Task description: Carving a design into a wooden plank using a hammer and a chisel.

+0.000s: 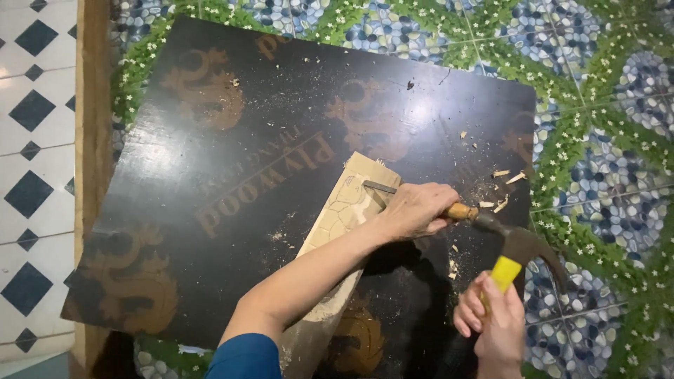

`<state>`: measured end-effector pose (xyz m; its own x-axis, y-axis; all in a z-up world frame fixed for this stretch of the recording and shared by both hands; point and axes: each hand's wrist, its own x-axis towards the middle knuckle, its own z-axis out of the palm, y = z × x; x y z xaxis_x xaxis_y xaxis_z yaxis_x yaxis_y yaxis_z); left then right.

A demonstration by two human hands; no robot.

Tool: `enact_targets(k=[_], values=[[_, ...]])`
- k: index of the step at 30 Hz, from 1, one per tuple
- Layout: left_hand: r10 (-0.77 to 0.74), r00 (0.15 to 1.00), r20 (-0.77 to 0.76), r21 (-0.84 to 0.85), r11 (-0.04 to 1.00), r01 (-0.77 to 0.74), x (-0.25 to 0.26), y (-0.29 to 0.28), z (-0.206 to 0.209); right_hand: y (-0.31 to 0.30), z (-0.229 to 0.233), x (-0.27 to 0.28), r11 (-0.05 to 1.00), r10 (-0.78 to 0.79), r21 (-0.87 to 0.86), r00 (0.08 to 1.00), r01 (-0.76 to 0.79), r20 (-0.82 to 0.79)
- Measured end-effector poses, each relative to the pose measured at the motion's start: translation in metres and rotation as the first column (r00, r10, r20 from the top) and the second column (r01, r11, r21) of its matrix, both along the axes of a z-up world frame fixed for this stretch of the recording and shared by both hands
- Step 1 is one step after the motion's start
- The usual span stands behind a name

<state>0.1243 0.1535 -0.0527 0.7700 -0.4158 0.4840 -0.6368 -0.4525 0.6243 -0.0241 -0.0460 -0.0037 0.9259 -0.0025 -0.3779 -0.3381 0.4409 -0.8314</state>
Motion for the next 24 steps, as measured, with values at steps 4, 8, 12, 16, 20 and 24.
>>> enact_targets(k=[4,8,12,16,20,24], values=[[-0.004,0.999,0.042,0.024,1.0,0.003,0.002,-0.004,-0.012,-0.002,-0.001,-0.001,0.991,-0.073,-0.109,0.997,0.076,0.025],[-0.017,0.999,0.047,0.015,1.0,0.016,0.003,-0.001,-0.011,-0.001,-0.01,-0.003,0.996,-0.047,-0.07,0.998,0.045,-0.031],[-0.013,1.0,0.01,0.025,1.0,0.013,0.0,0.001,-0.005,-0.013,-0.016,-0.003,0.99,-0.141,0.003,0.99,0.141,0.022],[-0.011,0.999,0.038,0.031,0.999,0.009,0.002,-0.001,-0.011,-0.003,-0.025,-0.003,0.999,0.007,-0.032,1.0,-0.006,0.007],[-0.002,1.0,0.024,0.088,0.996,0.0,0.002,0.004,-0.01,0.001,-0.014,-0.003,0.994,-0.082,-0.075,0.996,0.079,-0.031],[0.07,0.993,0.093,0.075,0.994,-0.077,0.002,0.005,-0.009,0.008,-0.025,-0.006,0.999,-0.037,0.0,0.994,0.037,-0.098]])
